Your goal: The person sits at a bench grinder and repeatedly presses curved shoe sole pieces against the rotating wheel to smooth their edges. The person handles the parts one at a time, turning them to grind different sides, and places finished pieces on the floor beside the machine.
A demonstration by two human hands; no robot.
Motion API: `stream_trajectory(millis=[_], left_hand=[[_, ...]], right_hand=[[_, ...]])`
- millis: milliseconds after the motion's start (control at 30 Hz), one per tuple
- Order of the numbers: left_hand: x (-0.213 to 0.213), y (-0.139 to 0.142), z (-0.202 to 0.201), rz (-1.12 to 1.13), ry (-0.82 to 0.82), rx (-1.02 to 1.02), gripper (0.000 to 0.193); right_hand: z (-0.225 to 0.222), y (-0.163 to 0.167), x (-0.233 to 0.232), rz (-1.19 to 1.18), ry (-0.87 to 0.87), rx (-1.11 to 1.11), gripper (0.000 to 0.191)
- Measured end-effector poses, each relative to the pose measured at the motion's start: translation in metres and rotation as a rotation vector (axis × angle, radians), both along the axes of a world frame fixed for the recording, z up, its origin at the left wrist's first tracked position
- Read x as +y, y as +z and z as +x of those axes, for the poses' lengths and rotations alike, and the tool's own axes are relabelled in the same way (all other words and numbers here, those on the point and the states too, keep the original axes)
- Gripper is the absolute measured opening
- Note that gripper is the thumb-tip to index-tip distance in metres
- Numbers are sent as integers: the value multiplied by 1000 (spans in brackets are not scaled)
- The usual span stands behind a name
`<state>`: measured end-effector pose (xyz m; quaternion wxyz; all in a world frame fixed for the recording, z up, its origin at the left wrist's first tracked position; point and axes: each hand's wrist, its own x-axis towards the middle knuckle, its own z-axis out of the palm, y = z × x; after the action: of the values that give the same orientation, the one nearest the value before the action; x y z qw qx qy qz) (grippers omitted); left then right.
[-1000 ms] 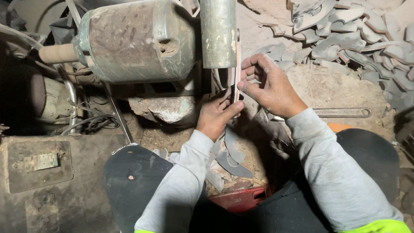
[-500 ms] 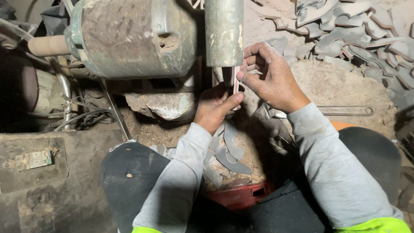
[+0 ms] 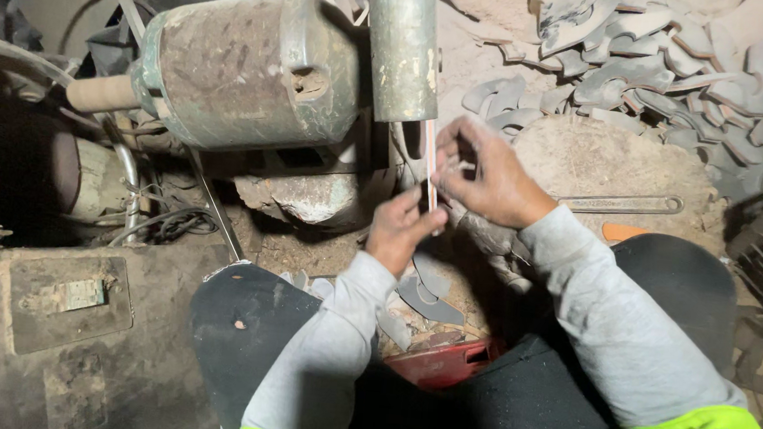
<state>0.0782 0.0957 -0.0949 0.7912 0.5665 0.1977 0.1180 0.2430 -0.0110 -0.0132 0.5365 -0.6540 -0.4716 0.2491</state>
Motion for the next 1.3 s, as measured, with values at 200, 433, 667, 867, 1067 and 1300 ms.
stream_trajectory(millis=[200, 433, 667, 867, 1067, 1300], left_hand=[[-50, 10, -18, 854, 262, 222, 63], [-55, 36, -11, 1112, 268, 46, 62], [-39, 32, 5, -66, -52, 63, 46], [-30, 32, 21, 200, 173, 70, 68], [-12, 29, 25, -45, 149, -133, 69], [3, 38, 19, -172, 95, -189, 58]], right_hand=[[22, 15, -43, -214, 339, -134, 62], [24, 27, -50, -281, 74, 254, 51], [41, 24, -46, -193, -70, -109, 31], [26, 17, -27, -70, -146, 5, 36], [9, 5, 3, 77, -136, 145, 36], [4, 4, 18, 109, -148, 142, 27]])
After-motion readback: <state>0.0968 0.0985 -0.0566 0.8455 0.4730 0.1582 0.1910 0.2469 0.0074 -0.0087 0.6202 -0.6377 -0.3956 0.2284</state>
